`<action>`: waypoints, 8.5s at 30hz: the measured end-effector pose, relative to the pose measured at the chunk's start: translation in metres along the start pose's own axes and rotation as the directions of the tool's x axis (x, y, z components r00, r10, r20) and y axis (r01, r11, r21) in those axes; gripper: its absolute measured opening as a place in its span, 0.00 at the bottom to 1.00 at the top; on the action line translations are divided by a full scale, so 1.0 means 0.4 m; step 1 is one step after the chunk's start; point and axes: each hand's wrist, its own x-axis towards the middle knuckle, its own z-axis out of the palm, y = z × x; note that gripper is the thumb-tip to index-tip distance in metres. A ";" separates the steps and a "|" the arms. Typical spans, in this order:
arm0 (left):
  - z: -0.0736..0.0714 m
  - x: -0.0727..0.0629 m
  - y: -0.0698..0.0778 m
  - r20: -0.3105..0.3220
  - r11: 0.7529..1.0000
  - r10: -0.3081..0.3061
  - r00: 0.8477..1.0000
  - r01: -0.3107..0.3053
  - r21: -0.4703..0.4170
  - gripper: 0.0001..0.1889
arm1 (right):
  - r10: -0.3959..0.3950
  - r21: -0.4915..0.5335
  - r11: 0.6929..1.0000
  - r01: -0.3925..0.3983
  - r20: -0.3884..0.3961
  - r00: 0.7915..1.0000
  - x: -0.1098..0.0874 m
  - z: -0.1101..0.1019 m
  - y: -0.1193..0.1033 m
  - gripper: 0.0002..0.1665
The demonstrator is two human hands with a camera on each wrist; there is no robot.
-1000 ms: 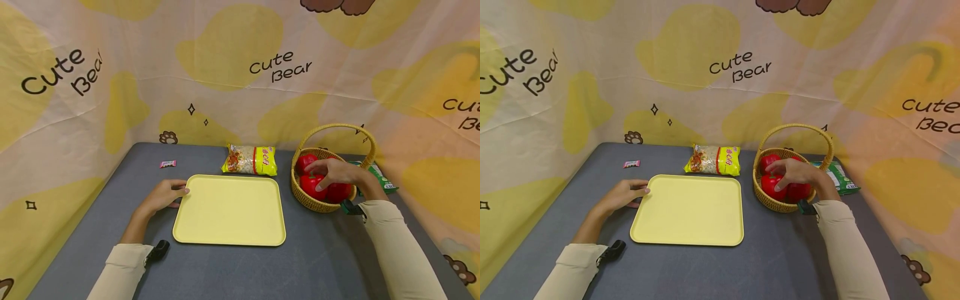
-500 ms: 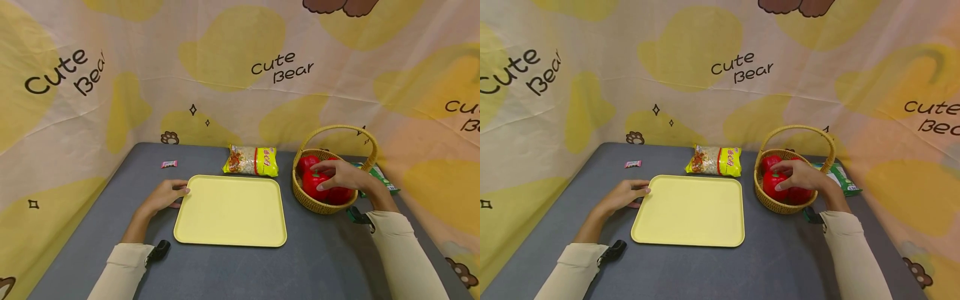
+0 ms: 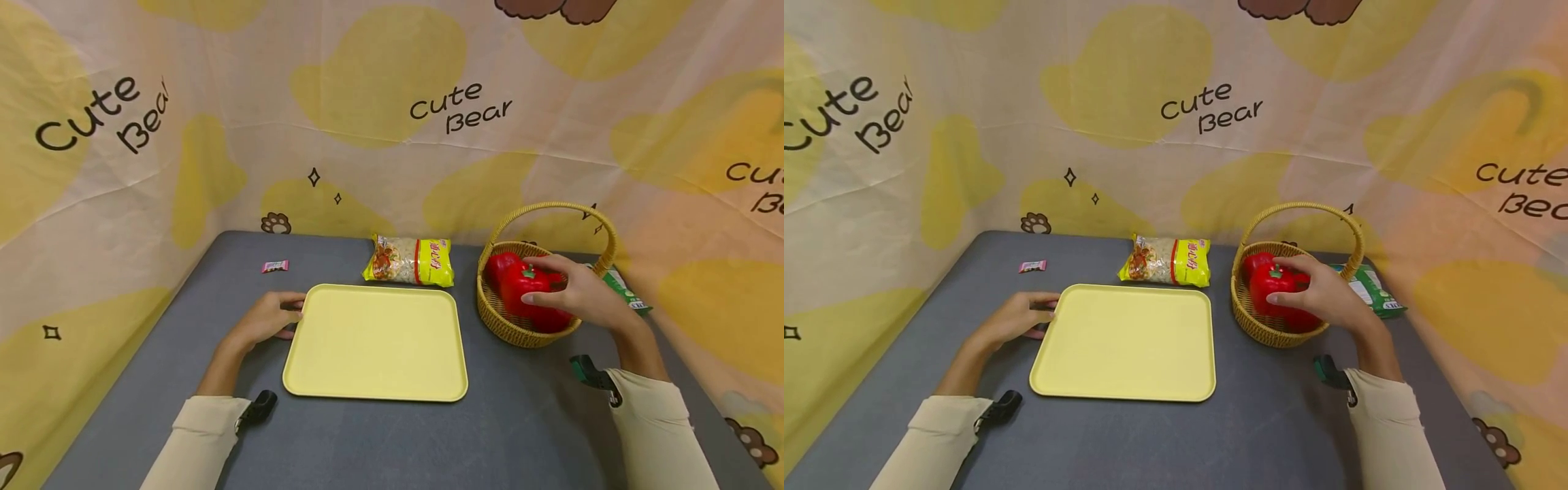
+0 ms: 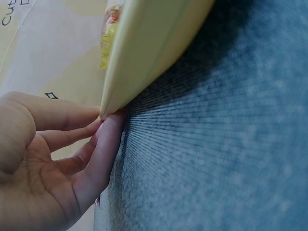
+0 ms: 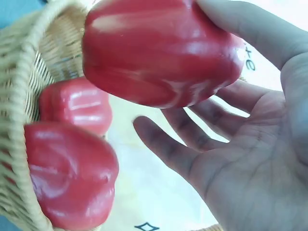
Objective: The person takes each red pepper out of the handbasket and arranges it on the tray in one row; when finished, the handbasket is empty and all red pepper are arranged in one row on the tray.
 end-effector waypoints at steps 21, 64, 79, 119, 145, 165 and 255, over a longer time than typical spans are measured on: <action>-0.003 0.001 -0.009 0.003 1.000 0.029 1.000 -0.029 -0.009 0.27 | -0.119 0.103 0.987 0.124 -0.050 0.992 0.042 0.170 -0.089 0.45; -0.003 0.007 -0.013 0.001 1.000 0.003 1.000 -0.003 -0.007 0.27 | -0.285 0.154 0.947 0.280 0.011 0.958 0.268 0.472 -0.339 0.42; -0.003 0.005 -0.010 -0.002 1.000 0.008 1.000 -0.008 -0.018 0.27 | -0.290 0.166 0.946 0.280 0.034 0.957 0.321 0.533 -0.390 0.41; 0.002 0.005 -0.007 -0.014 0.999 0.016 1.000 -0.016 -0.031 0.27 | -0.270 0.199 0.947 0.253 0.063 0.961 0.366 0.601 -0.433 0.47; 0.003 0.004 -0.010 -0.016 0.999 0.019 1.000 -0.020 -0.050 0.28 | -0.261 0.189 0.950 0.249 0.042 0.964 0.357 0.580 -0.425 0.55; -0.001 0.001 -0.010 -0.012 0.999 0.019 1.000 -0.019 -0.042 0.28 | -0.330 0.240 0.908 0.344 -0.099 0.939 0.246 0.478 -0.342 0.43; -0.003 0.008 -0.020 0.013 0.998 0.005 1.000 -0.005 -0.063 0.28 | 0.162 0.105 0.985 -0.138 -0.264 0.951 -0.006 0.094 0.092 0.41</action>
